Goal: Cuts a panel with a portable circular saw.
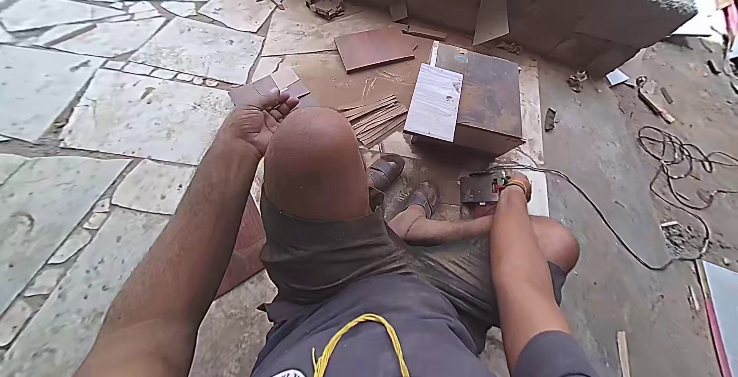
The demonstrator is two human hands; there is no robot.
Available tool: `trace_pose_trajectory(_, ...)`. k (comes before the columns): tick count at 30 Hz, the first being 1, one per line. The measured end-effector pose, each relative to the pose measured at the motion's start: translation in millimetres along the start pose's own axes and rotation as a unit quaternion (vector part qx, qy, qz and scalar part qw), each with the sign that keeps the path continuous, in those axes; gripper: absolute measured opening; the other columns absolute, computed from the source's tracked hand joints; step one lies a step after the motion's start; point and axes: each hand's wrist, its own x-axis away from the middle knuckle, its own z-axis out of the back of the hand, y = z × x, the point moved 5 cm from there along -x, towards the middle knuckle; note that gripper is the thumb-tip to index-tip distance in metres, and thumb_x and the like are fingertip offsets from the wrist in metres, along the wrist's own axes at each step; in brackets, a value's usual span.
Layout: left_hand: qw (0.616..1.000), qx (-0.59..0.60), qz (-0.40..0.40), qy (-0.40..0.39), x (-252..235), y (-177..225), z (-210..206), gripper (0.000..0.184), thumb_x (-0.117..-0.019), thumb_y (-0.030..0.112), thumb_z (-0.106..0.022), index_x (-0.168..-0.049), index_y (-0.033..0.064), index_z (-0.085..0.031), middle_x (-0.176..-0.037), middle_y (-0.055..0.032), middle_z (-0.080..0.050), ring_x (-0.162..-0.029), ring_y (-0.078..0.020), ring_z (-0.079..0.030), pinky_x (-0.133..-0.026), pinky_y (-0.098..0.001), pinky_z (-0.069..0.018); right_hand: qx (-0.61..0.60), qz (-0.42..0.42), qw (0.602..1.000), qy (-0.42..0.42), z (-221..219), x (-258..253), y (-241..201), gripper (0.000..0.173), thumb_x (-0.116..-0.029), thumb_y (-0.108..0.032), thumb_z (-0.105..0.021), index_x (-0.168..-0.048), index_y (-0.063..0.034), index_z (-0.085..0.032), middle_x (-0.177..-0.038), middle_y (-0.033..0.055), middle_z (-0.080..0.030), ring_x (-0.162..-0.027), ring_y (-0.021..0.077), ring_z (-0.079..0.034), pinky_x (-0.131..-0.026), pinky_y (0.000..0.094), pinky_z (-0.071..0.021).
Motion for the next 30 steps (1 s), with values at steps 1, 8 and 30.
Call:
trace_pose_trajectory(1, 1.000, 0.006, 0.001, -0.024, -12.9, 13.8, -7.2, 0.019, -0.1063, 0.027, -0.054, -0.118, 0.0118, -0.060, -0.105, -0.0046, -0.071, -0.093, -0.0166, -0.072, -0.083, -0.0338, -0.0616, -0.040, -0.013, 0.999, 0.005, -0.8, 1.1, 1.4, 0.043, -0.1078, -0.032, -0.047, -0.132, -0.0005, -0.062, -0.134, 0.0220, -0.062, -0.122, 0.0342, -0.061, -0.100, 0.0534, -0.0512)
trace_pose_trajectory(8, 0.977, -0.063, -0.023, -0.205, -7.1, 54.8, -122.8, 0.023, -0.1079, 0.029, -0.052, -0.117, 0.0114, -0.064, -0.107, -0.0062, -0.073, -0.096, -0.0187, -0.072, -0.083, -0.0344, -0.0609, 0.119, -0.024, 0.993, 0.003, -14.2, -44.7, 13.7, 0.043, -0.1104, -0.026, -0.040, -0.139, 0.0009, -0.057, -0.143, 0.0222, -0.057, -0.135, 0.0337, -0.054, -0.110, 0.0524, -0.0443)
trace_pose_trajectory(30, 0.785, -0.554, 0.152, -0.229, -154.5, -203.8, -215.9, 0.052, -0.1088, 0.045, -0.045, -0.143, 0.0058, -0.052, -0.128, -0.0199, -0.066, -0.115, -0.0345, -0.068, -0.095, -0.0574, -0.0546, 0.214, -0.143, 0.960, 0.114, -25.1, -80.4, 6.8, 0.041, -0.0943, -0.027, -0.069, -0.122, 0.0037, -0.067, -0.126, 0.0235, -0.067, -0.120, 0.0361, -0.065, -0.098, 0.0542, -0.0530)
